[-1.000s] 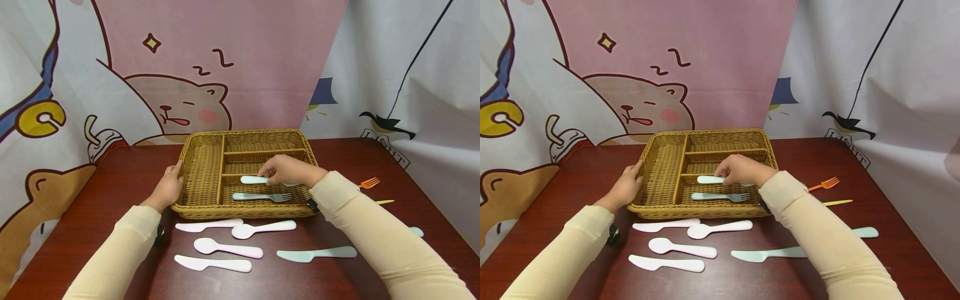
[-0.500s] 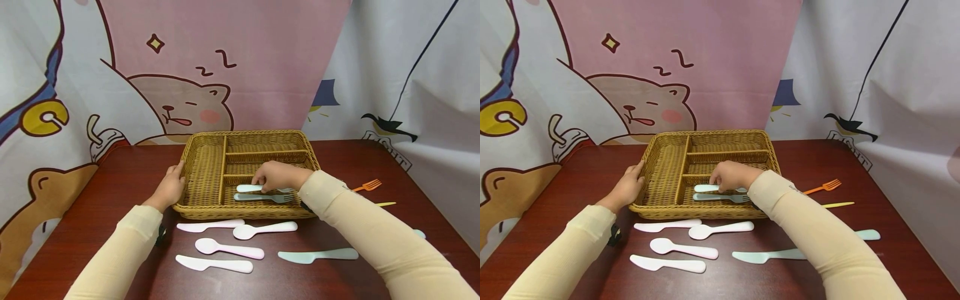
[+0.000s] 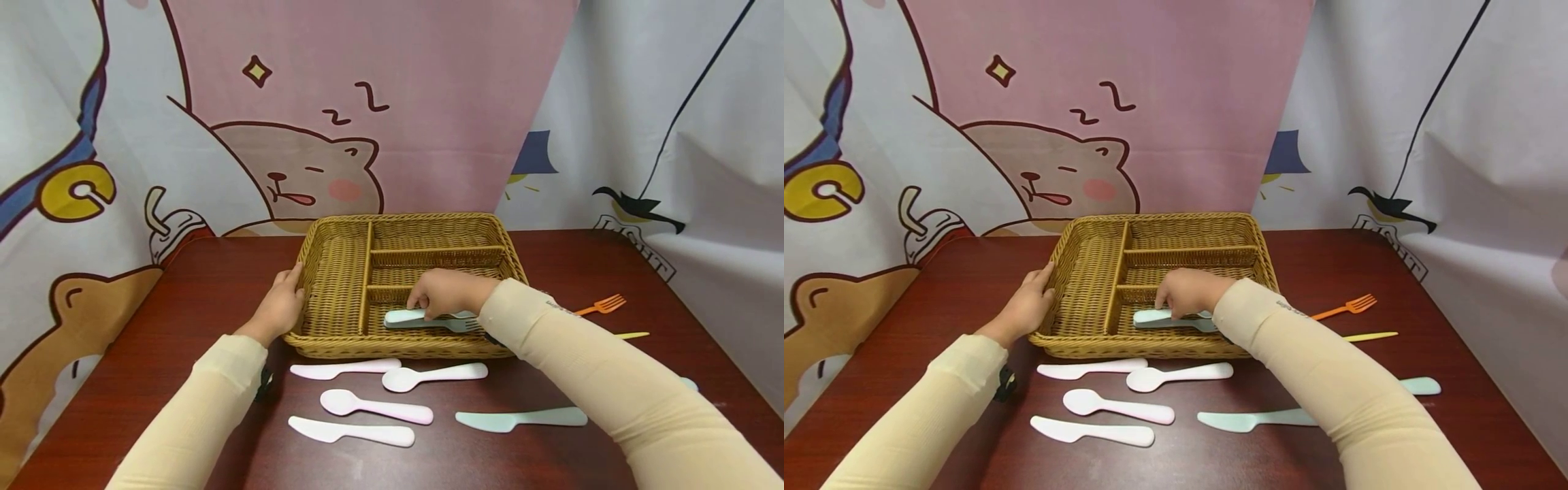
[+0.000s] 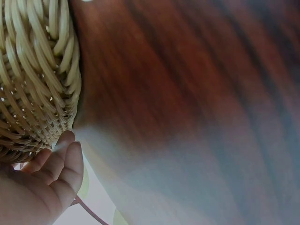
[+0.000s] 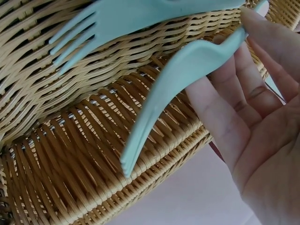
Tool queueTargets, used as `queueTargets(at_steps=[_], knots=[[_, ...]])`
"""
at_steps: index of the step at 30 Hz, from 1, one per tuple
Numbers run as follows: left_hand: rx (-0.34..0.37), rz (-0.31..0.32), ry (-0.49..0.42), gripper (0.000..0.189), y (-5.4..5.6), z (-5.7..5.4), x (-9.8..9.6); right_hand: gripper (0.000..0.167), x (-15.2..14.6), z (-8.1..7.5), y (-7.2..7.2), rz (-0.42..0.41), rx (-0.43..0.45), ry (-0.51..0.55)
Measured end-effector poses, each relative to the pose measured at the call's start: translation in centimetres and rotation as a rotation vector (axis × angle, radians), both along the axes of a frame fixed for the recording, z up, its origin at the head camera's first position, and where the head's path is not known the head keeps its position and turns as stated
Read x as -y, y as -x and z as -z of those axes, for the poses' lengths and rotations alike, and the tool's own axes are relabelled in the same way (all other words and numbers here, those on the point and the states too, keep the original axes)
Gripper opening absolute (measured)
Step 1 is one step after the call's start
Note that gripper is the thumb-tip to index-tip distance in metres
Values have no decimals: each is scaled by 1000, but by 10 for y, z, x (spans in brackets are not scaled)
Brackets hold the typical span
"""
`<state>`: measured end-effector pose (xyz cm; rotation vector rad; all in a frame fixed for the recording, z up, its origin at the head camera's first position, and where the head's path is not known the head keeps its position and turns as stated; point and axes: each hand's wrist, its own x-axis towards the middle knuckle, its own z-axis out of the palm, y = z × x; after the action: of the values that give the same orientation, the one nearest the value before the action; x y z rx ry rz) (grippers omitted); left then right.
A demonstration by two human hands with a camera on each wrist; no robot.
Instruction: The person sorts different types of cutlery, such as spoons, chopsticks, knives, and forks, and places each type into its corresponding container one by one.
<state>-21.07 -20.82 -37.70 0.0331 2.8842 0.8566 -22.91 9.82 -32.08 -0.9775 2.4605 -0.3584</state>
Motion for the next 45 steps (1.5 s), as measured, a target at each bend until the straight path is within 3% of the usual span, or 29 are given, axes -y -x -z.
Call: queueTargets(at_steps=[10,17,30,37,45], knots=[[-2,-2,5,58,1,2,1,36,5,1,-4,-31,-67,-91],[-4,2,7,58,2,3,1,37,6,0,-4,-20,-48,-90],[-6,0,5,58,0,2,1,37,-12,-6,7,13,69,116],[-8,-3,1,58,0,1,-1,39,-27,-14,9,95,117,282],[-6,-9,6,58,-1,1,-1,38,-48,-21,6,192,114,394]])
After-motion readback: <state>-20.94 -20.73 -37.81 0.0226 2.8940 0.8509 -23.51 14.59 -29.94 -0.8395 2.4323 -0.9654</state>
